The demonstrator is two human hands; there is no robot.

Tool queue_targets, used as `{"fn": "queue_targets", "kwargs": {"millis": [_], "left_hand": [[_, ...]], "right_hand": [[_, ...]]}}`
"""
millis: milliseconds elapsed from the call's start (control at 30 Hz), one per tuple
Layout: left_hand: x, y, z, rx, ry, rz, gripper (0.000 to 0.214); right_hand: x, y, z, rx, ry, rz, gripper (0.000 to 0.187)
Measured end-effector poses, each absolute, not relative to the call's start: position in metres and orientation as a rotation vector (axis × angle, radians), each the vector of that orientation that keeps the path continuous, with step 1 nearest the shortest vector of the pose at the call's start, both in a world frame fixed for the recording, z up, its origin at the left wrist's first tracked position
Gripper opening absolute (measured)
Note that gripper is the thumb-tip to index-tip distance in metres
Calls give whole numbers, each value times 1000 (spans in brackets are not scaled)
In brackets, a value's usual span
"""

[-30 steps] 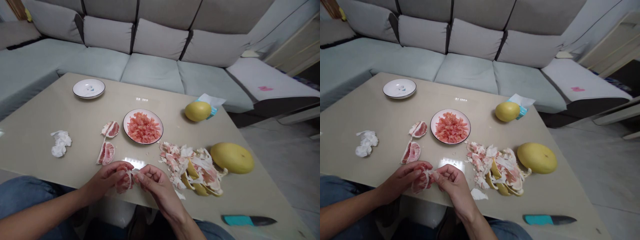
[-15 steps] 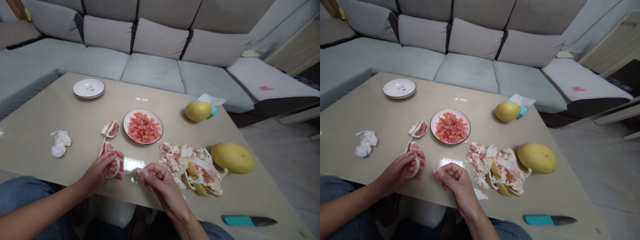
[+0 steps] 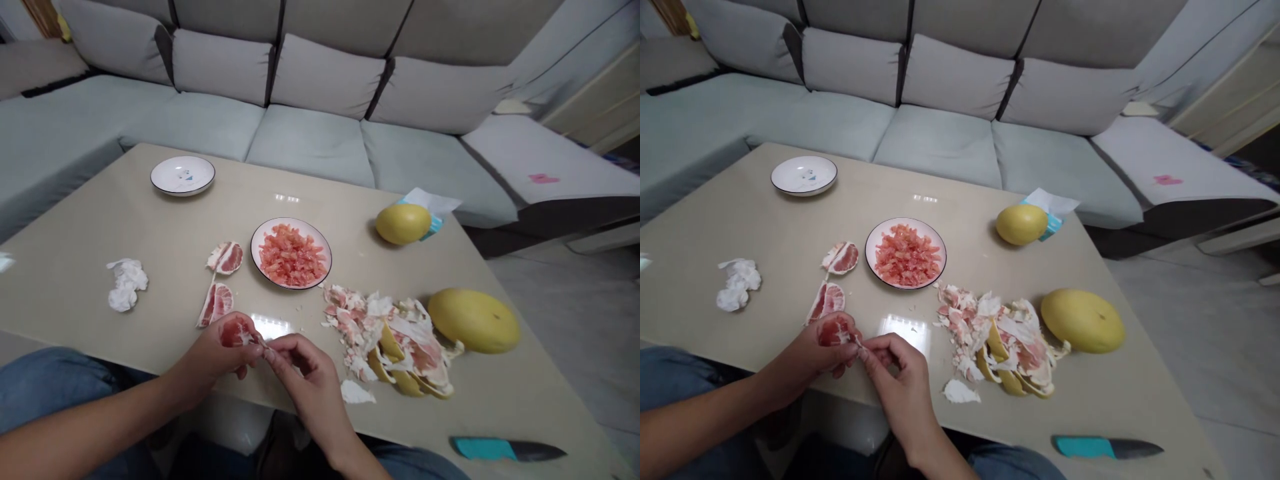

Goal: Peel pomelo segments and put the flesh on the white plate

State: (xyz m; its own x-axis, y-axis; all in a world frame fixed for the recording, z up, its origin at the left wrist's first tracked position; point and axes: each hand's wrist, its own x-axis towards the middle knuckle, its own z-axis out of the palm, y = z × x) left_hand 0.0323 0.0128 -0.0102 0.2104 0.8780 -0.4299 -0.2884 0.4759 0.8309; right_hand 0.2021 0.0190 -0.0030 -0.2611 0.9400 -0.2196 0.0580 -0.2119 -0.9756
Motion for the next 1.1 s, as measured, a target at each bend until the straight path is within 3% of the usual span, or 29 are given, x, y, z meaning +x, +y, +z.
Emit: {"fn": "queue_targets", "kwargs": {"millis": [233,367,567,767,933,1100], "left_hand": [[34,13,-6,639,1123,821,31],[31,14,-7,630,1102,822,30],[28,37,3,792,1245,877,23],[53,105,11,1147,1326,1055,22],[71,146,5,1199,1352,1133,21],[66,146,6,1160,1305,1072,33]], "right_hand": [[200,22,-6,-1232,-1205,1666,24],[209,29,-5,-1277,-1276,1548,22],[259,64,-5,-1447,-1725,719,16],[290,83,-17,-1532,-2011,112,30],[290,80,-19,-1520,-2077,84,33],[287,79,-14,-1528,-2067,161,23]]}}
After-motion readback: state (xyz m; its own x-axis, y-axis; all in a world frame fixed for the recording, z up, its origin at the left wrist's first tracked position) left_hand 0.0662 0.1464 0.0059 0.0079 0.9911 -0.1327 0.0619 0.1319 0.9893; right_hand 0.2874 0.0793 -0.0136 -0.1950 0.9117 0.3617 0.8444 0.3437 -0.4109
